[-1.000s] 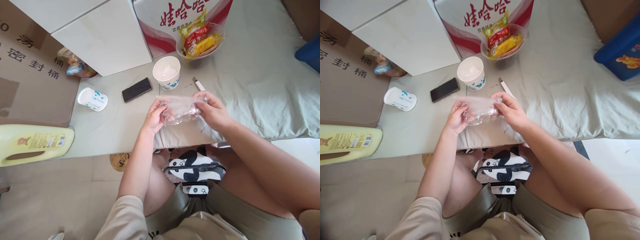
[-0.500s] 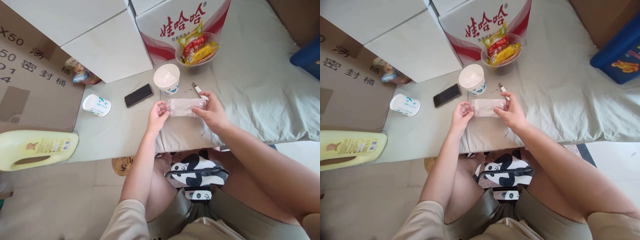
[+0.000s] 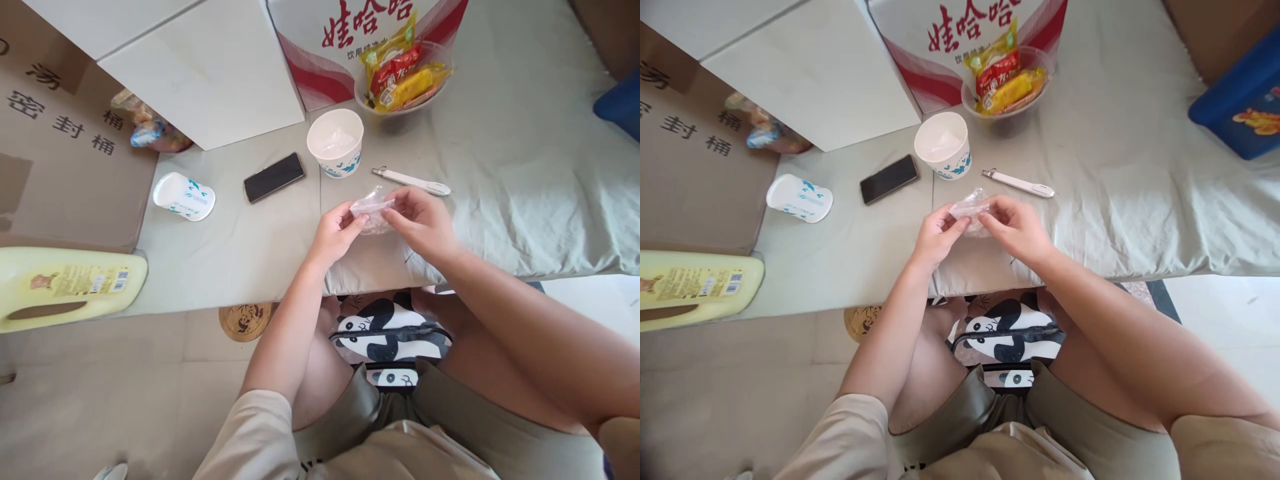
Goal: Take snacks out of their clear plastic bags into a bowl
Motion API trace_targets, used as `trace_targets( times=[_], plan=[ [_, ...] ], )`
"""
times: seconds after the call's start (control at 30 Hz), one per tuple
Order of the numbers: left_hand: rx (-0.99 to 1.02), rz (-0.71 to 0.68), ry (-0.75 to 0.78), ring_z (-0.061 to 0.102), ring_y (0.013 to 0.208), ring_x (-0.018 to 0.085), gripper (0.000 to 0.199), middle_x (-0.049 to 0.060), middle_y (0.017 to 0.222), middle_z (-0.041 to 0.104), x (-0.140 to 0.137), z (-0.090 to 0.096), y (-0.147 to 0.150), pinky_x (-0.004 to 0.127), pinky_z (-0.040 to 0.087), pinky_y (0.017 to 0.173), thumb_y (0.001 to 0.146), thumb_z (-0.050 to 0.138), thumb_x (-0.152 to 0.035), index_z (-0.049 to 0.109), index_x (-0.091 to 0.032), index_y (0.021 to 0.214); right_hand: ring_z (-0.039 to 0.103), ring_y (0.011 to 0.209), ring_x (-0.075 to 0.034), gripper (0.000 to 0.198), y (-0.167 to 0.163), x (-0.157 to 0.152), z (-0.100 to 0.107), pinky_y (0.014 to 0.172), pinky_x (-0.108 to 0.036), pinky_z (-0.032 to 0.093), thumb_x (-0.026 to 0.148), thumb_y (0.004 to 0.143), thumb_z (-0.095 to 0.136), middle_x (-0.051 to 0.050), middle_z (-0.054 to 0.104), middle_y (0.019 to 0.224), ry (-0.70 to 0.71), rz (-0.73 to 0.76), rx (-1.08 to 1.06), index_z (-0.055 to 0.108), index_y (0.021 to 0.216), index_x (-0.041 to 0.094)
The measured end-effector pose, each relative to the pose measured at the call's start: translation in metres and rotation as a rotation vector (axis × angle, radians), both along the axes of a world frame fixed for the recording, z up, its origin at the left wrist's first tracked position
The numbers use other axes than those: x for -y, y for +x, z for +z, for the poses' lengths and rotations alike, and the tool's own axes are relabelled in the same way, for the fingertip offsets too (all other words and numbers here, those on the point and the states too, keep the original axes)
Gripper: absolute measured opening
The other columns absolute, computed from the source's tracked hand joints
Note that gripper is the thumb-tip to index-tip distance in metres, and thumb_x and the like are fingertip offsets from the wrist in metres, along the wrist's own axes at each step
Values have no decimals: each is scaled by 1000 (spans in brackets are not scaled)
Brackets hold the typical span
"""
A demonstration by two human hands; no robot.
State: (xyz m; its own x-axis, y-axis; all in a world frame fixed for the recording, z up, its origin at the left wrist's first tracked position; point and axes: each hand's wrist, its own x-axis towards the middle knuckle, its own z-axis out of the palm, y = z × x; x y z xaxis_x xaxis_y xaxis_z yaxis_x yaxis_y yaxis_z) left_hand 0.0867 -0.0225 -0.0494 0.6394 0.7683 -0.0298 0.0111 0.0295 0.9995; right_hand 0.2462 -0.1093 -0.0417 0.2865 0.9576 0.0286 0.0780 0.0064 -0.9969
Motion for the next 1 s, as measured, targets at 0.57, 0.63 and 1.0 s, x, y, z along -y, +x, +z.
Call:
trace_targets(
  times=[0.57, 0.63, 1.0],
  plan=[
    [-72, 115, -90, 61, 72, 12, 21, 0, 77, 64, -14, 19, -6, 26, 45, 71, 94, 51, -36, 59, -20, 83, 44, 56, -11, 26, 4, -21, 32, 57, -26, 36, 35, 74, 74, 5, 51, 64, -8, -360, 175, 51, 73, 23],
    [-78, 93, -57, 60, 72, 13, 23, -1, 75, 64, -13, 19, -8, 27, 43, 69, 93, 50, -37, 59, -20, 80, 40, 57, -11, 22, 0, -43, 53, 58, -28, 34, 25, 74, 67, 5, 47, 63, 24, -401, 414, 46, 69, 24],
    [-82, 104, -43, 48, 63, 13, 22, -4, 66, 56, -11, 31, -21, 28, 35, 63, 89, 48, -36, 56, -22, 73, 68, 88, -22, 6, -40, -220, 74, 81, -33, 53, 8, 84, 68, -8, 71, 87, -620, 345, 1457, 69, 84, 14]
  ],
)
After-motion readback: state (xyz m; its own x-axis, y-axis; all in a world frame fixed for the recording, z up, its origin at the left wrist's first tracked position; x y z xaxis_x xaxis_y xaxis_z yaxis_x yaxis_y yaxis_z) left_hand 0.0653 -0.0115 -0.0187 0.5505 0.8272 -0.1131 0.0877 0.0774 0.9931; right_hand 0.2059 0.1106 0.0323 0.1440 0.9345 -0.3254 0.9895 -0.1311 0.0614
